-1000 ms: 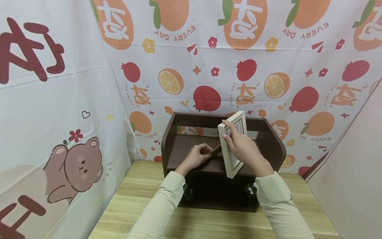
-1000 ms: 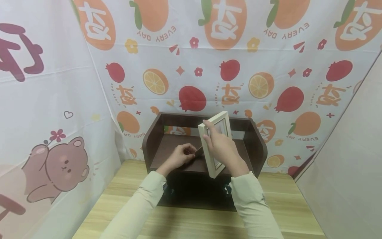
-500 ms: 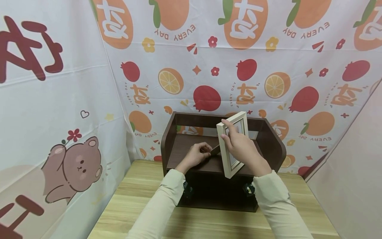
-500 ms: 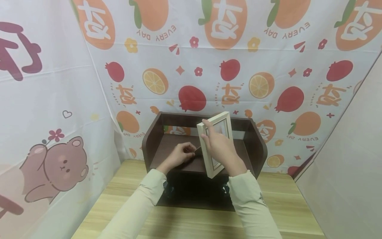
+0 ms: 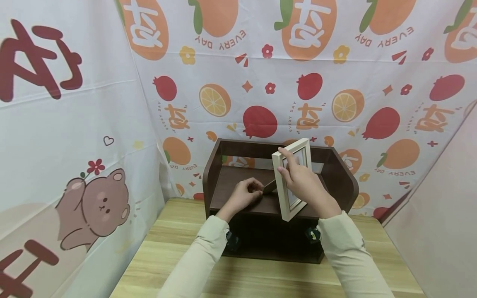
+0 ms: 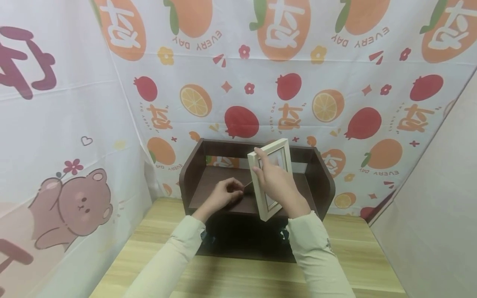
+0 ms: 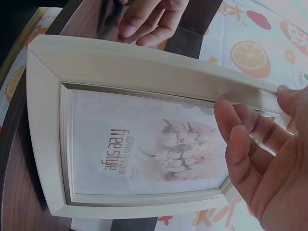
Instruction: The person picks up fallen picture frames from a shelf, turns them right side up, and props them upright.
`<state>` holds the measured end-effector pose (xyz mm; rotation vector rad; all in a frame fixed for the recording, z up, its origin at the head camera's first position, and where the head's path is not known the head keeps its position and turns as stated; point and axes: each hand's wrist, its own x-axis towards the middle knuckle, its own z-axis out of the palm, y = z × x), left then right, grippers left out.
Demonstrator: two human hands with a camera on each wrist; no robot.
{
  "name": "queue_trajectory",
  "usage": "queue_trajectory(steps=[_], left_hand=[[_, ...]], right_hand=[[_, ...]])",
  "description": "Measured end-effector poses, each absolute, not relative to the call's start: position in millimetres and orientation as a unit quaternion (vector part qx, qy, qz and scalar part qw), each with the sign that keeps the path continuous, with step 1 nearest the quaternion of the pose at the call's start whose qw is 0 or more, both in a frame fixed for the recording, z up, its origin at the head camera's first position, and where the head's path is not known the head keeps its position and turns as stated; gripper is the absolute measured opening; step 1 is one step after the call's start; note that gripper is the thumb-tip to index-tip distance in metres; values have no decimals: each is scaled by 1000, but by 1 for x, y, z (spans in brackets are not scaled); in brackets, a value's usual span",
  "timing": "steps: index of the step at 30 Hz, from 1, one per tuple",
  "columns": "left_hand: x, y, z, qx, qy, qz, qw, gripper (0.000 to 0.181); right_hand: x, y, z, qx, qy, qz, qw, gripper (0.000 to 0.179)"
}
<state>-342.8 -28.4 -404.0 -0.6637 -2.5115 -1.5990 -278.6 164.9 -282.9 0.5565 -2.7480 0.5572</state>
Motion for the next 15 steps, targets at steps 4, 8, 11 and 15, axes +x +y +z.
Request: queue_trajectory(steps=[4, 8, 11, 15], left_hand=[[-333, -32, -404, -223, -819, -527, 42, 10], [-325, -32, -404, -236, -812, -532, 32, 18], [-319, -31, -405, -249, -806, -537, 26, 21], [-310, -26, -404, -259, -796, -547, 15, 24]], right_hand=[[-278, 166, -282, 191, -953, 192, 135, 56], [-278, 167, -281, 195, -954, 190, 128, 56], [-279, 168, -280, 201, -954, 190, 120, 56], [-279, 170, -278, 213, -951, 194, 112, 55]])
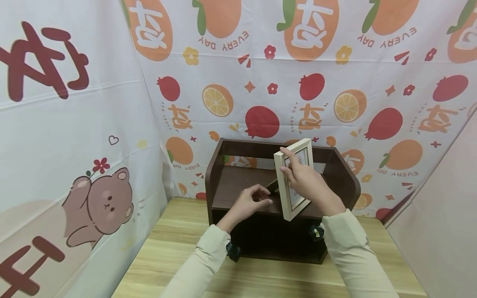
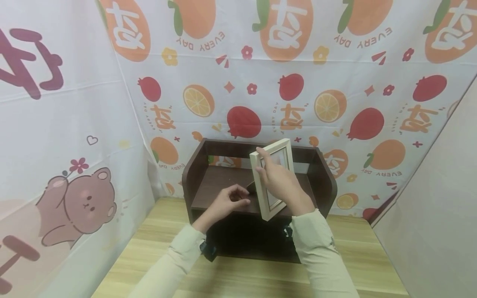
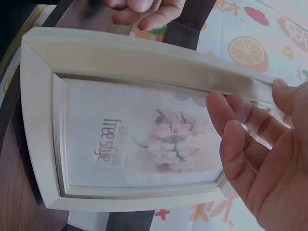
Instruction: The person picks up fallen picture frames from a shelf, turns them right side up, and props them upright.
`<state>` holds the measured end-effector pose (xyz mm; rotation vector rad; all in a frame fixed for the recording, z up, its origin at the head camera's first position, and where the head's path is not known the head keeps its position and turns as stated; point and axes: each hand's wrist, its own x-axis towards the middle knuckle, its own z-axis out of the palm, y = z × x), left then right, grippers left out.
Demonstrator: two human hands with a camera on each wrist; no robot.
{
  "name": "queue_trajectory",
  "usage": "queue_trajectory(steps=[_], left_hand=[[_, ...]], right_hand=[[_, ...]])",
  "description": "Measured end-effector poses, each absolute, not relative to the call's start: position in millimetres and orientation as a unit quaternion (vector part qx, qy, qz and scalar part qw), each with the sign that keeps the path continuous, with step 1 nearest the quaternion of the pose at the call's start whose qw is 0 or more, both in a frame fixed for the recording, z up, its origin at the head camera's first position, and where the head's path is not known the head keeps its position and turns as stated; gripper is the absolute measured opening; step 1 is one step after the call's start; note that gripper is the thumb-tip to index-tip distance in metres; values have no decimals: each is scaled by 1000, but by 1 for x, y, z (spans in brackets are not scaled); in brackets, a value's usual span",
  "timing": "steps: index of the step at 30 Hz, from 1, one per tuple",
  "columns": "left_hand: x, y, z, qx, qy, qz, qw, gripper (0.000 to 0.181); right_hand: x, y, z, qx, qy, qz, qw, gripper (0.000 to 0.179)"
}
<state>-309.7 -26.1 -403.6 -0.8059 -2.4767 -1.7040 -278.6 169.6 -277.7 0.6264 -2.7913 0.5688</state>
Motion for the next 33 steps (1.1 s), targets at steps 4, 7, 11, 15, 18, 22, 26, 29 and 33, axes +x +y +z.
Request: queue_trajectory(steps=[4, 7, 11, 15, 18, 22, 26, 29, 33], left_hand=[[-301, -17, -402, -262, -784, -562, 1, 28], [-296, -11, -401, -263, -780, -567, -14, 32], [-289, -3, -400, -260, -779, -570, -33, 36], [-284, 4, -398, -260, -777, -573, -25, 38], [-282, 7, -397, -257, -778, -573, -13, 39], [-279, 12, -399, -247, -781, -574, 2, 40], [-277, 16, -400, -230, -785, -574, 20, 41], [-275, 19, -400, -217, -788, -575, 29, 41], [-273, 21, -399, -207, -793, -571, 45, 40]], right_hand=[[-280, 173, -275, 231, -948, 192, 109, 53], [-282, 175, -273, 239, -945, 194, 109, 52], [-283, 175, -269, 235, -943, 196, 133, 48], [-283, 174, -267, 223, -943, 176, 173, 45], [-284, 175, -267, 216, -943, 162, 194, 44], [-285, 175, -264, 211, -944, 149, 205, 41], [-287, 177, -260, 203, -946, 142, 208, 39], [-288, 179, -259, 200, -945, 144, 213, 38], [-291, 179, -260, 201, -942, 153, 220, 37]])
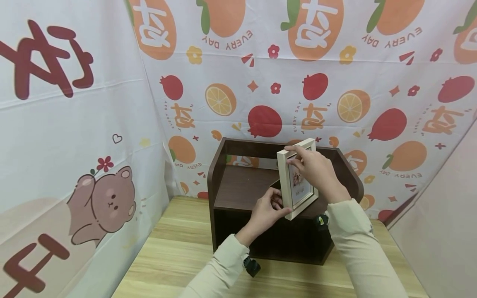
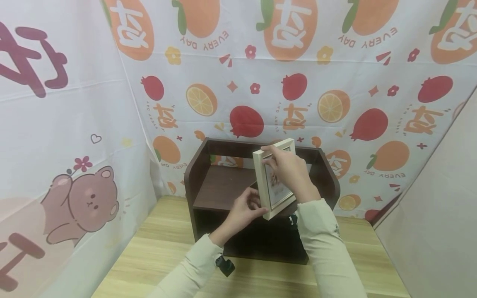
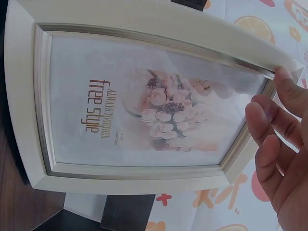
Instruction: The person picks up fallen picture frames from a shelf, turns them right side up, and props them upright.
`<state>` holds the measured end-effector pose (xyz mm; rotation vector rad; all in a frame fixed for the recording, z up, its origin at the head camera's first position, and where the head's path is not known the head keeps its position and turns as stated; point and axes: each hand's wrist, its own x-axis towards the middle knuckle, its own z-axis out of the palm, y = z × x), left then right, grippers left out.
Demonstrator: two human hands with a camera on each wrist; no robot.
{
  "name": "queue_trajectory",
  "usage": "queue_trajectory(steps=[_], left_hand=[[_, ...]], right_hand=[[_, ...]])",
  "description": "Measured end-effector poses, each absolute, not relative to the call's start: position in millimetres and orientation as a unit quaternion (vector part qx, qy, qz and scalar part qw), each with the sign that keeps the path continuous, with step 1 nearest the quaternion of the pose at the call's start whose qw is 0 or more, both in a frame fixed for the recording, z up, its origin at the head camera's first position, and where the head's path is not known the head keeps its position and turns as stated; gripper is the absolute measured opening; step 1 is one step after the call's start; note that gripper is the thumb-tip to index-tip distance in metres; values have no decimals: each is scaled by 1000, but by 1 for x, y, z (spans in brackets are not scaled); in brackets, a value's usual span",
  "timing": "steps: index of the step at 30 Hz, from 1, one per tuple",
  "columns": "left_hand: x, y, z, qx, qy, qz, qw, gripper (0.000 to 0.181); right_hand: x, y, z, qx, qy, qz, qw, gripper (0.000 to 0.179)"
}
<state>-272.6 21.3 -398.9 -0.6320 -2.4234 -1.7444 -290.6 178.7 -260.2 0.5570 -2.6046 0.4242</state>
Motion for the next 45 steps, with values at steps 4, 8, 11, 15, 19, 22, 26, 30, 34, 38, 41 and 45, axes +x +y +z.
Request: queue_trajectory(steps=[4, 8, 11, 15, 19, 22, 26, 30, 34, 38, 41, 45], left_hand=[[-272, 23, -398, -196, -802, -562, 59, 39], [-272, 24, -399, -192, -809, -550, 71, 37], [-272, 24, -399, -193, -815, -541, 79, 36], [-272, 22, -399, -193, -819, -535, 80, 36], [-273, 20, -399, -197, -820, -532, 77, 35], [-273, 17, -399, -200, -823, -526, 76, 34], [-275, 13, -400, -204, -827, -518, 73, 35], [-277, 8, -399, -209, -828, -516, 68, 35], [-278, 3, -397, -208, -829, -515, 65, 35], [-279, -2, -397, -206, -829, -516, 61, 33], [-281, -6, -397, -204, -828, -519, 53, 33], [-285, -11, -396, -204, -829, -519, 43, 34]], right_hand=[[-293, 179, -262, 202, -939, 163, 224, 37], [-295, 178, -260, 205, -941, 159, 219, 38], [-295, 179, -256, 207, -945, 146, 209, 36], [-296, 179, -250, 210, -950, 121, 199, 32], [-299, 180, -247, 207, -952, 107, 198, 31], [-302, 183, -247, 201, -953, 108, 200, 30], [-305, 185, -250, 195, -952, 114, 208, 29], [-307, 185, -252, 193, -950, 114, 218, 28], [-309, 184, -254, 188, -951, 105, 224, 28], [-309, 185, -255, 175, -953, 94, 230, 28], [-309, 188, -256, 163, -954, 90, 236, 29], [-310, 193, -260, 153, -954, 86, 243, 30]])
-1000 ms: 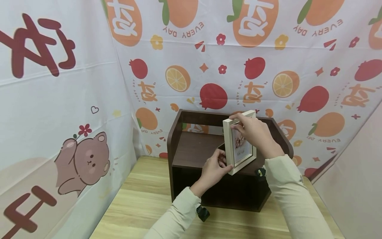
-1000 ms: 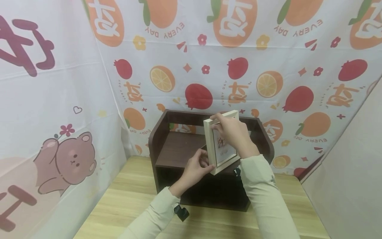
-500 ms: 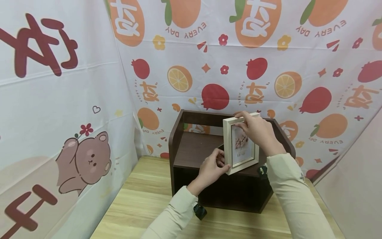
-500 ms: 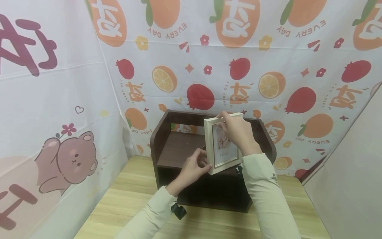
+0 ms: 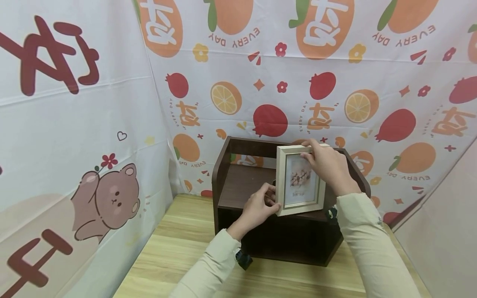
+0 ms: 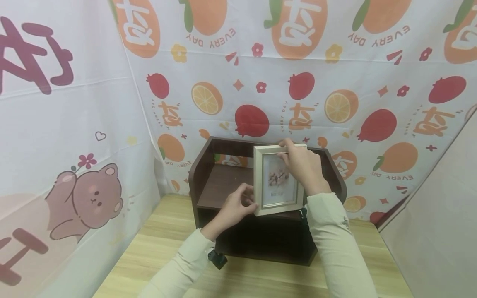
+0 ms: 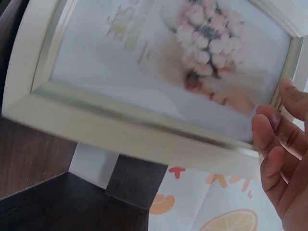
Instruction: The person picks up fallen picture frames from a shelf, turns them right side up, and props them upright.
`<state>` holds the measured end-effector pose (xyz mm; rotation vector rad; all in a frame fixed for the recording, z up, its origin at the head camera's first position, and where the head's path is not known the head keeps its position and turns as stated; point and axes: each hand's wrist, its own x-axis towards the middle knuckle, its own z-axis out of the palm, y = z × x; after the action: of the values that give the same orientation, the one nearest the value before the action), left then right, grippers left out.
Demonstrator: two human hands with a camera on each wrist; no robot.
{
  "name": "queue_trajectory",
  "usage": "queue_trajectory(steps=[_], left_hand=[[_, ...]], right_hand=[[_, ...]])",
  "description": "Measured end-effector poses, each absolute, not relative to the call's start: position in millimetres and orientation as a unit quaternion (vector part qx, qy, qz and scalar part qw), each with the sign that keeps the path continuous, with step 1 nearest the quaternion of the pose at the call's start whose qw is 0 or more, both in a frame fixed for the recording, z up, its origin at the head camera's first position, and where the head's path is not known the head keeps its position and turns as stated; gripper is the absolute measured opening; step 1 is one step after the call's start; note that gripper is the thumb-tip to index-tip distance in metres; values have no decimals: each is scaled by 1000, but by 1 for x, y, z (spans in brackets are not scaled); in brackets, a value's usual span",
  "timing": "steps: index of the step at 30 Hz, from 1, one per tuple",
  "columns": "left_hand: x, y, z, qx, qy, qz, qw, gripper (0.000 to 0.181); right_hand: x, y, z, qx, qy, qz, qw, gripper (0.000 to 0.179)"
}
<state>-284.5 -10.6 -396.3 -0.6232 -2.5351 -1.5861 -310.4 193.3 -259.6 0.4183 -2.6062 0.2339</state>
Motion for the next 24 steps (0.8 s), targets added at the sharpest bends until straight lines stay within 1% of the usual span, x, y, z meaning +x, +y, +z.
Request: queue_trajectory(steps=[9, 19, 24], left_hand=[[-292, -22, -393, -211, -836, -505, 27, 37], [-303, -37, -392, -225, -827, -515, 5, 39], [-305, -43, -391, -233, -826, -513, -9, 39]], right_hand=[[-311, 200, -262, 175, -942, 74, 278, 29], [-307, 202, -261, 120, -951, 81, 273, 31], [-306, 202, -261, 112, -952, 81, 274, 31]])
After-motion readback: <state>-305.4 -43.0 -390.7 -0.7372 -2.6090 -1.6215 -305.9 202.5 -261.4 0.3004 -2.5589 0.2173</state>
